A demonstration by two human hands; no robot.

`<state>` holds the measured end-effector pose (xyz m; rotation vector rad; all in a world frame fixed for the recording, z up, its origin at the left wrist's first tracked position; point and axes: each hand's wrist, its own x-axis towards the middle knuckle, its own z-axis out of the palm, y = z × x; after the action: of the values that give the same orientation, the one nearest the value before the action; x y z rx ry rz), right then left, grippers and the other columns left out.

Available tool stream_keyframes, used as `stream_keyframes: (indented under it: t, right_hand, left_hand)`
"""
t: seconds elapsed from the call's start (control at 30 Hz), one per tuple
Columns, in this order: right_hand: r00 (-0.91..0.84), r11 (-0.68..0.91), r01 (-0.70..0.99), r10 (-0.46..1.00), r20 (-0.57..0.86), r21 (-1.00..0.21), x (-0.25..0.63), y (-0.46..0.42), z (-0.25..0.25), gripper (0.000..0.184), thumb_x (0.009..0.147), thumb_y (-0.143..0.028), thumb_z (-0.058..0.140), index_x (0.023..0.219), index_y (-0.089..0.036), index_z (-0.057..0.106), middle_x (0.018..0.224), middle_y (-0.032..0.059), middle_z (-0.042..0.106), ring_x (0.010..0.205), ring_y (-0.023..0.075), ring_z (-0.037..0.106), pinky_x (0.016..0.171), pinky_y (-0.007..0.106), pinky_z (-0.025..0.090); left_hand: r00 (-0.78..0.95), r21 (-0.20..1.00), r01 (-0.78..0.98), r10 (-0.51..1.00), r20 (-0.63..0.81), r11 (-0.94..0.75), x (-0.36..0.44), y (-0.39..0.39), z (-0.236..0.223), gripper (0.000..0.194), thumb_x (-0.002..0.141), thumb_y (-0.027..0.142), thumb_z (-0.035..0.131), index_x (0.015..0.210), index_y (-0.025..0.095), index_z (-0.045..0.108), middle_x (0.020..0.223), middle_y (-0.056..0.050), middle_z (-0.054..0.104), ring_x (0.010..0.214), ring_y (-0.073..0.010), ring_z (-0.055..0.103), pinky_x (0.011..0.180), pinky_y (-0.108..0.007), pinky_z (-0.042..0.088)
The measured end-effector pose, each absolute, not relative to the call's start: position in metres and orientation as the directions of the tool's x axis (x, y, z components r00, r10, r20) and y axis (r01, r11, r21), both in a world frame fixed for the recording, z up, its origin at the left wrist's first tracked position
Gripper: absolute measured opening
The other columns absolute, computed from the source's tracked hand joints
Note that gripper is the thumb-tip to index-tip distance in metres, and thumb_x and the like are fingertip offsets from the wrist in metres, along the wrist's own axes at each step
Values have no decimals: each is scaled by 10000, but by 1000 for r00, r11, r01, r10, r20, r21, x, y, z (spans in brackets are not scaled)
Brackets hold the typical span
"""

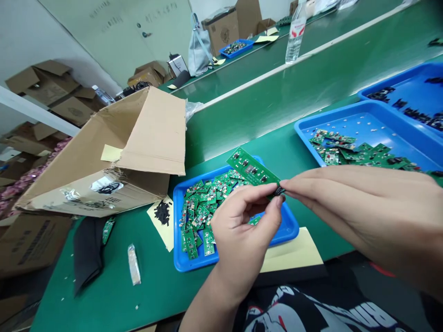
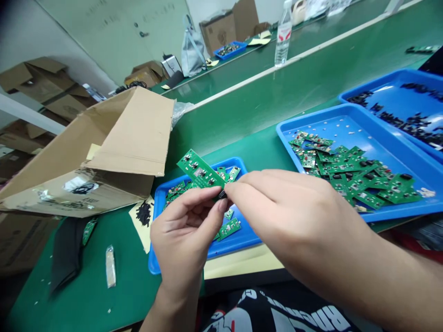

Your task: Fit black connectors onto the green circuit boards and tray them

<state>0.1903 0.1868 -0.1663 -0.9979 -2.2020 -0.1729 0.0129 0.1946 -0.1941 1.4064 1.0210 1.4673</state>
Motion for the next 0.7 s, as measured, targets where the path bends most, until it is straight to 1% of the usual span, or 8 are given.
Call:
stream_keyframes:
  t: [0.07, 0.2, 0.4, 0.47, 0.53, 0.6, 0.63, 0.7]
  right_hand:
    - [-465, 688, 713, 611, 641, -138, 188, 187, -163, 373, 1077, -75, 459, 808, -134, 710, 899, 127, 750, 745, 224, 717, 608, 352, 502]
    - [-495, 682, 726, 607, 622, -87, 188, 190, -158, 456, 1080, -70, 395, 753, -150, 702, 924, 144, 758, 715, 236, 704, 563, 372, 493]
    - [-493, 685, 720, 617, 614, -109, 190, 191, -156, 441, 1093, -109, 411, 792, -164, 729, 948, 117, 760, 749, 236, 700, 568, 385, 519]
    - [-508, 708, 693, 616, 602, -139, 190, 192, -156, 390, 1093, -108, 428, 871, -154, 746, 911, 98, 751, 745, 216, 693, 585, 368, 532]
    - [-508, 722, 674, 608, 610, -158, 191, 193, -157, 299, 1097, -109, 452, 1089, -119, 751, 876, 77, 740, 724, 195, 678, 592, 343, 529]
    - [-494, 729, 662, 599, 630, -174, 192, 195, -157, 281, 1105, -126, 467, 1257, -92, 700, 895, 72, 746, 738, 187, 685, 608, 325, 524]
    - [-495, 732, 655, 602, 626, -187, 193, 197, -157, 275, 1107, -134, 466, 1245, -98, 702, 913, 75, 752, 746, 184, 692, 610, 319, 519]
    - [-516, 743, 633, 614, 598, -216, 196, 199, -157, 312, 1114, -155, 432, 1035, -145, 734, 903, 75, 752, 725, 176, 691, 575, 315, 490]
  left_hand:
    - [-20, 952, -31, 953, 304, -304, 12, 194, -193, 171, 825, 75, 844, 923, 214, 860, 821, -17, 803, 741, -120, 784, 689, -168, 677]
    - [-18, 961, -29, 961, 276, -276, 10, 194, -189, 122, 831, 123, 860, 910, 215, 858, 827, -23, 802, 743, -129, 780, 688, -187, 672]
    - [-17, 949, 6, 949, 315, -315, 9, 195, -188, 97, 836, 136, 840, 893, 214, 849, 805, -23, 783, 694, -132, 743, 649, -219, 646]
    - [-7, 943, 2, 943, 331, -331, 9, 196, -189, 111, 830, 125, 840, 889, 219, 845, 792, -15, 775, 683, -121, 726, 639, -207, 626]
    - [2, 936, -5, 936, 353, -353, 8, 196, -189, 122, 825, 116, 843, 886, 222, 842, 791, -12, 770, 679, -111, 716, 638, -197, 613]
    - [5, 929, -8, 929, 370, -370, 7, 197, -189, 117, 824, 120, 846, 885, 221, 841, 800, -16, 770, 681, -110, 716, 642, -199, 613]
    - [5, 925, -9, 925, 379, -379, 6, 197, -188, 112, 822, 122, 846, 879, 218, 839, 797, -17, 767, 677, -112, 715, 638, -202, 612]
    - [18, 918, -8, 918, 396, -396, 5, 198, -187, 118, 811, 110, 843, 865, 214, 834, 771, -14, 753, 658, -111, 704, 616, -201, 608]
